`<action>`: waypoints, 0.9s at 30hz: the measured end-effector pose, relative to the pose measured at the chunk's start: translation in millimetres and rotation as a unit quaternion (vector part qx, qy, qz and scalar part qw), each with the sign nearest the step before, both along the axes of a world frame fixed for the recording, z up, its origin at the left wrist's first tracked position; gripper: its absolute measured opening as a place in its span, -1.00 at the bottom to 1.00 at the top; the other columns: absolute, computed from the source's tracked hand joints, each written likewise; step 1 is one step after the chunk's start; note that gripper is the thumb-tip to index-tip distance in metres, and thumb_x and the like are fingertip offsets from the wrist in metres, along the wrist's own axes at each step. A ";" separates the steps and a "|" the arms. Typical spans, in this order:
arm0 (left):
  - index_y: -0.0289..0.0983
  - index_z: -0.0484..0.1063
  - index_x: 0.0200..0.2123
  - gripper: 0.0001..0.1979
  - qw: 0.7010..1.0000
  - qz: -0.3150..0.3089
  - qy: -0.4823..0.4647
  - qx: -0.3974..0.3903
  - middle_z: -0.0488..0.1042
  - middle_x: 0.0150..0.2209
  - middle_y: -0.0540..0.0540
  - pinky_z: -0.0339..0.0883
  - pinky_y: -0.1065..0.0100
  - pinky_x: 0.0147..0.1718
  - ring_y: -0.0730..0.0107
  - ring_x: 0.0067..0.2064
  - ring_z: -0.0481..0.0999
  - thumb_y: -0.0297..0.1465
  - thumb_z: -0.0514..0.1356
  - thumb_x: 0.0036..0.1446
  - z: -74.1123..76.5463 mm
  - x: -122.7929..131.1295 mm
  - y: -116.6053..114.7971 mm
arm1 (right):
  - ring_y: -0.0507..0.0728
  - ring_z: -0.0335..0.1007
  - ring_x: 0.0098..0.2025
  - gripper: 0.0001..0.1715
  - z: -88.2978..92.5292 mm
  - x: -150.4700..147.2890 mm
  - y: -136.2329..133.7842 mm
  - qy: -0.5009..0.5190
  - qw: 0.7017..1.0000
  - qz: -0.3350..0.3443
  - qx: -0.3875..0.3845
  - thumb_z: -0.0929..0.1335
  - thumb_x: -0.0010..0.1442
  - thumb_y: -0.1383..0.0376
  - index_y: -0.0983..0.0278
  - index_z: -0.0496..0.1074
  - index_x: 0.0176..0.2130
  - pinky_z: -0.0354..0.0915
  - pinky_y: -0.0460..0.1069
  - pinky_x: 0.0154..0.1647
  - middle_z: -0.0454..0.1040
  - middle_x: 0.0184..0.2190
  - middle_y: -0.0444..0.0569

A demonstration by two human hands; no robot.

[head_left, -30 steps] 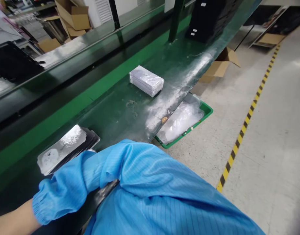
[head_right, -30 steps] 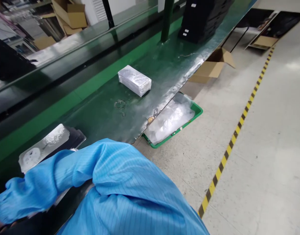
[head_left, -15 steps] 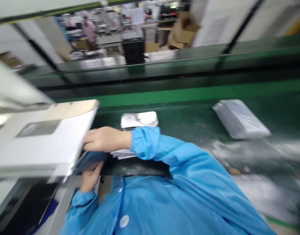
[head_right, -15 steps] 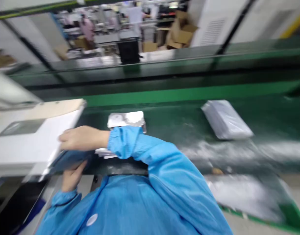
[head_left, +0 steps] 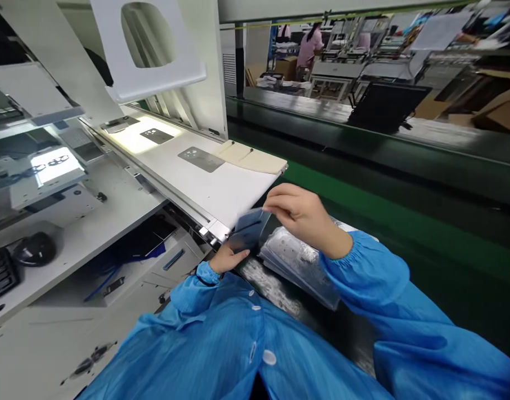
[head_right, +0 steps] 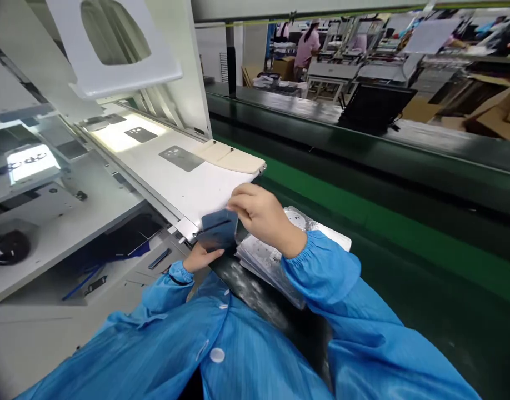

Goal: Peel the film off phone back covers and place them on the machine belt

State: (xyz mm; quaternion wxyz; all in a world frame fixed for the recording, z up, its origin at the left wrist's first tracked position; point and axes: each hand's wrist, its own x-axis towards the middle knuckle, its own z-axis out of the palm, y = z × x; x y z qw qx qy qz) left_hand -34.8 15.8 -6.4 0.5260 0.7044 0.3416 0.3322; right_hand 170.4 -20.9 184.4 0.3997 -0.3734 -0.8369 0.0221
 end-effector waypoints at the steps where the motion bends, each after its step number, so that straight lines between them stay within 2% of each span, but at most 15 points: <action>1: -0.30 0.56 -0.16 -0.58 1.000 0.003 0.000 -0.003 0.60 -0.10 -0.22 0.37 0.06 0.05 0.05 -0.04 0.55 -0.16 0.34 -0.05 0.5 -0.4 0.4 | 0.07 0.36 -0.31 -0.78 1.3 -0.9 -0.5 -0.021 1.000 -0.003 0.020 0.26 0.27 0.40 0.30 0.44 -0.37 0.31 -0.04 -0.31 0.44 -0.34 0.00; 7: -0.27 0.58 -0.21 -0.58 1.000 0.013 -0.011 0.002 0.60 -0.11 -0.20 0.32 0.01 0.10 0.01 -0.01 0.53 -0.15 0.37 -0.11 5.6 -0.3 3.0 | 0.09 0.39 -0.30 -0.70 0.0 -4.0 -3.1 -0.125 0.987 -0.020 0.102 0.20 0.30 0.43 0.29 0.45 -0.36 0.30 -0.02 -0.32 0.47 -0.33 0.01; 11: -0.27 0.57 -0.17 -0.54 0.999 0.011 -0.031 -0.006 0.59 -0.08 -0.20 0.28 0.02 0.14 0.02 0.02 0.51 -0.12 0.37 -0.12 8.3 3.2 1.9 | 0.08 0.40 -0.28 -0.74 2.7 -3.8 -5.6 -0.102 0.993 -0.032 0.059 0.19 0.31 0.39 0.27 0.42 -0.33 0.31 -0.05 -0.33 0.47 -0.28 0.00; 13: -0.28 0.57 -0.17 -0.53 0.999 0.010 -0.033 -0.009 0.59 -0.08 -0.20 0.29 0.02 0.12 0.03 0.01 0.52 -0.10 0.35 -0.10 9.9 5.1 0.6 | 0.10 0.40 -0.25 -0.79 5.0 -2.7 -6.2 -0.064 0.996 -0.059 0.030 0.20 0.31 0.37 0.27 0.38 -0.30 0.31 -0.04 -0.31 0.47 -0.26 0.02; 16: -0.27 0.57 -0.18 -0.55 0.999 0.010 -0.035 -0.018 0.60 -0.09 -0.18 0.33 0.05 0.09 0.05 -0.01 0.53 -0.08 0.32 -0.06 12.4 7.4 -1.2 | 0.06 0.40 -0.43 -0.88 7.5 -0.7 -4.6 0.045 0.993 -0.079 -0.069 0.19 0.34 0.30 0.25 0.27 -0.26 0.30 -0.05 -0.42 0.45 -0.41 -0.05; 18: -0.28 0.58 -0.21 -0.56 0.999 0.014 -0.036 -0.028 0.61 -0.13 -0.17 0.36 0.06 0.07 0.07 -0.04 0.55 -0.06 0.31 -0.04 13.6 8.6 -2.0 | 0.03 0.37 -0.53 -0.84 8.9 -0.1 -1.7 0.165 0.973 -0.044 -0.154 0.20 0.36 0.20 0.22 0.19 -0.26 0.33 -0.07 -0.49 0.42 -0.49 -0.13; 21: -0.30 0.58 -0.26 -0.55 0.998 0.022 -0.039 -0.037 0.62 -0.17 -0.17 0.36 0.08 0.06 0.08 -0.06 0.56 -0.04 0.31 -0.05 14.3 9.7 -2.7 | 0.06 0.43 -0.45 -0.73 15.5 0.7 0.4 0.300 0.931 0.023 -0.205 0.29 0.30 0.09 0.22 0.19 -0.27 0.43 -0.02 -0.41 0.42 -0.46 -0.14; 24: -0.30 0.58 -0.26 -0.52 0.998 0.027 -0.046 -0.043 0.62 -0.16 -0.17 0.34 0.08 0.08 0.07 -0.04 0.55 -0.02 0.33 -0.10 15.3 10.3 -3.6 | 0.08 0.44 -0.31 -0.62 30.2 8.7 -12.9 0.341 0.926 0.032 -0.156 0.45 0.13 0.13 0.19 0.30 -0.14 0.46 0.04 -0.24 0.42 -0.38 -0.14; 25: -0.29 0.58 -0.25 -0.50 0.997 0.025 -0.049 -0.045 0.62 -0.16 -0.16 0.33 0.07 0.09 0.07 -0.03 0.54 -0.01 0.33 -0.12 16.1 10.4 -4.0 | 0.09 0.43 -0.28 -0.55 35.7 14.6 -23.0 0.339 0.933 0.014 -0.122 0.50 0.07 0.18 0.17 0.34 -0.09 0.45 0.03 -0.20 0.42 -0.34 -0.13; 27: -0.29 0.57 -0.20 -0.45 0.997 0.012 -0.057 -0.049 0.62 -0.15 -0.17 0.29 0.05 0.13 0.04 0.01 0.52 0.02 0.33 -0.14 18.3 10.6 -4.2 | 0.07 0.40 -0.28 -0.50 44.1 31.2 -51.0 0.305 0.949 -0.064 -0.049 0.55 -0.02 0.27 0.15 0.43 -0.07 0.43 -0.02 -0.21 0.42 -0.31 -0.11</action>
